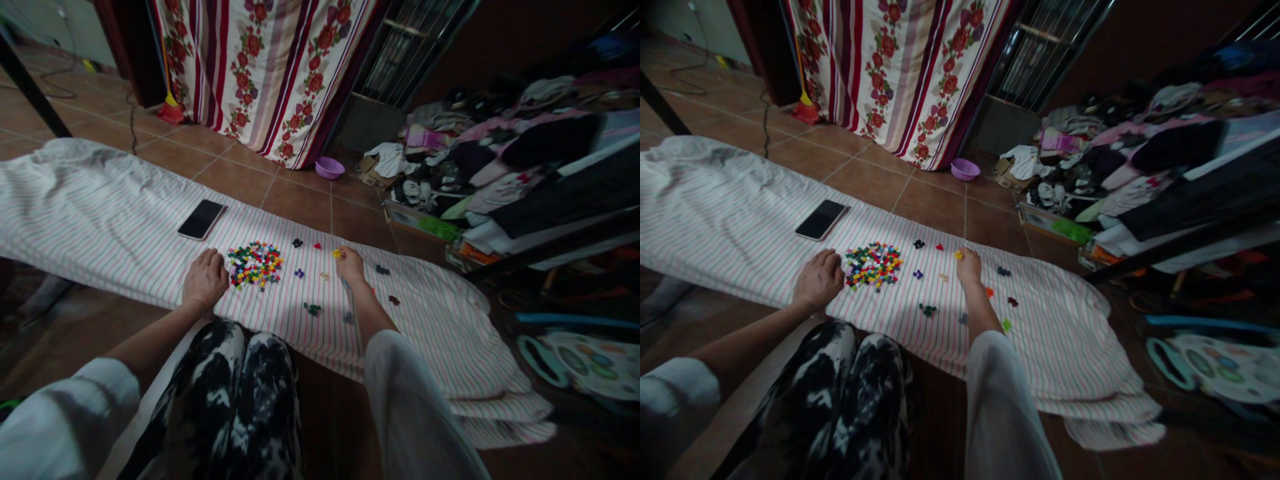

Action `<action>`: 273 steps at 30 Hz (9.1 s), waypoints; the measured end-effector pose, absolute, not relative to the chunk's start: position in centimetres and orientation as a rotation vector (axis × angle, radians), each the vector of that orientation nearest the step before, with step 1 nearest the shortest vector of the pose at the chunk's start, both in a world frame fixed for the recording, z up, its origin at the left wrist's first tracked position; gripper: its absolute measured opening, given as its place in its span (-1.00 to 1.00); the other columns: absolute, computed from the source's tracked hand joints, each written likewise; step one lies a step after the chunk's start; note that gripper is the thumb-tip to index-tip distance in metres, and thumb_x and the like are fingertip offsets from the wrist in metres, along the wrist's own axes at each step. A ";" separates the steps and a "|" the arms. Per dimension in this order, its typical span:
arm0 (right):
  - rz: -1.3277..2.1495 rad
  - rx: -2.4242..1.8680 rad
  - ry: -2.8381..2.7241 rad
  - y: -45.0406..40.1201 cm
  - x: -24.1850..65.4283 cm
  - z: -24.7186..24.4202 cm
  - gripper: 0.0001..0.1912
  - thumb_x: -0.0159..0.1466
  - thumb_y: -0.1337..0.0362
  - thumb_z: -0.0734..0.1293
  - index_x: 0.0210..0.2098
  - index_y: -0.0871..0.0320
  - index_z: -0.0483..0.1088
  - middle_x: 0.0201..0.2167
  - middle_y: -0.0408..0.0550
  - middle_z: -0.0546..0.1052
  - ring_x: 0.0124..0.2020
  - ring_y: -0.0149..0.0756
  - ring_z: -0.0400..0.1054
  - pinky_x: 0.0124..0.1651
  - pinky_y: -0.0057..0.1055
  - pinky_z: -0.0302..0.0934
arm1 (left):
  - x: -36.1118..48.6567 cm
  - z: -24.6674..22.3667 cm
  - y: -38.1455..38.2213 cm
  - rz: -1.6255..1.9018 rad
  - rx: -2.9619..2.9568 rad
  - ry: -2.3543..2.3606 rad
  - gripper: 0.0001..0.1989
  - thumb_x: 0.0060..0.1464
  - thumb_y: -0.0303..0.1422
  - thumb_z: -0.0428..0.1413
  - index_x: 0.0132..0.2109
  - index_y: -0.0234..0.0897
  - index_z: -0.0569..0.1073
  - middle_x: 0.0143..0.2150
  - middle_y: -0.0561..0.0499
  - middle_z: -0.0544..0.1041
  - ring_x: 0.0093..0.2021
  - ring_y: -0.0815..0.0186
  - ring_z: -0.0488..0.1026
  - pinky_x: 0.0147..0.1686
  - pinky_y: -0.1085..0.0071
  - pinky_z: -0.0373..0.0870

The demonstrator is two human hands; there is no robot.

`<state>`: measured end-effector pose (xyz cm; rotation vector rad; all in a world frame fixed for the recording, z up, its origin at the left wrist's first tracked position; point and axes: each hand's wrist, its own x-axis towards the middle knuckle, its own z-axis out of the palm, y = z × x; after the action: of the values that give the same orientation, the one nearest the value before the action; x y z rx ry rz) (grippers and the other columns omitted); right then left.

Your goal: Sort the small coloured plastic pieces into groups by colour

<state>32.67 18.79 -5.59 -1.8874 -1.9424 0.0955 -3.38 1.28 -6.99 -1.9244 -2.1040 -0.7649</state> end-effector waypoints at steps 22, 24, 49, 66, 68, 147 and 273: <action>0.354 -1.232 -2.599 13.6 19.8 -2.5 -0.70 0.30 0.47 0.21 -0.09 0.15 0.50 -0.14 0.00 0.53 -0.08 -0.28 0.35 0.01 -0.41 0.17 | -3.2 -6.7 1.2 -0.846 -1.944 -2.150 -0.74 0.12 -0.41 -0.08 -0.11 -0.36 0.43 0.07 -0.29 0.45 0.18 0.01 0.31 0.17 0.07 0.25; 0.340 -1.257 -2.628 13.5 19.4 -2.5 -0.70 0.30 0.46 0.22 -0.09 0.14 0.51 -0.15 0.01 0.53 -0.08 -0.26 0.34 0.01 -0.41 0.16 | -3.2 -6.7 1.2 -0.840 -1.939 -2.141 -0.74 0.13 -0.41 -0.08 -0.11 -0.37 0.43 0.06 -0.29 0.45 0.18 0.02 0.31 0.18 0.10 0.25; 0.299 -1.366 -2.534 13.2 17.9 -2.9 -0.82 0.28 0.43 0.24 -0.24 0.11 0.47 -0.22 -0.04 0.52 -0.15 -0.28 0.34 -0.05 -0.41 0.15 | -3.2 -6.9 1.2 -0.875 -1.929 -2.154 -0.73 0.11 -0.41 -0.07 -0.09 -0.35 0.42 0.10 -0.30 0.44 0.19 0.00 0.30 0.17 0.04 0.24; 0.213 -1.617 -1.958 17.7 23.7 -4.4 -0.64 0.19 0.46 0.14 -0.19 0.22 0.52 -0.22 0.09 0.49 -0.08 -0.18 0.33 0.09 -0.29 0.19 | -3.1 -6.8 1.2 -0.868 -1.938 -2.179 -0.72 0.11 -0.41 -0.07 -0.08 -0.37 0.43 0.11 -0.32 0.43 0.22 0.01 0.28 0.21 0.07 0.21; 0.176 -1.729 -1.892 18.4 25.0 -4.7 -0.60 0.17 0.47 0.13 -0.12 0.26 0.51 -0.18 0.13 0.48 -0.08 -0.18 0.34 0.07 -0.29 0.20 | -3.1 -6.9 1.2 -0.861 -1.924 -2.165 -0.72 0.12 -0.41 -0.08 -0.08 -0.36 0.42 0.10 -0.30 0.43 0.21 0.02 0.29 0.20 0.07 0.22; 0.493 -1.237 -2.444 11.8 21.1 -3.9 -0.81 0.23 0.46 0.25 -0.30 0.13 0.47 -0.32 -0.09 0.49 -0.24 -0.33 0.35 -0.11 -0.43 0.18 | -3.2 -6.7 1.3 -0.858 -1.924 -2.135 -0.75 0.11 -0.42 -0.08 -0.13 -0.35 0.44 0.05 -0.30 0.46 0.16 0.00 0.33 0.14 0.06 0.28; 0.316 -1.384 -2.270 12.8 24.0 -3.7 -0.75 0.25 0.39 0.20 -0.23 0.13 0.52 -0.26 -0.02 0.51 -0.18 -0.25 0.36 -0.05 -0.36 0.21 | -3.2 -7.0 1.2 -0.873 -1.931 -2.152 -0.72 0.13 -0.41 -0.08 -0.08 -0.36 0.43 0.09 -0.30 0.44 0.19 0.03 0.30 0.18 0.08 0.24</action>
<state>24.00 12.78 -3.70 -1.3836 -2.2705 0.3159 -3.15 1.24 -7.02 -1.9307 -2.1524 -0.8727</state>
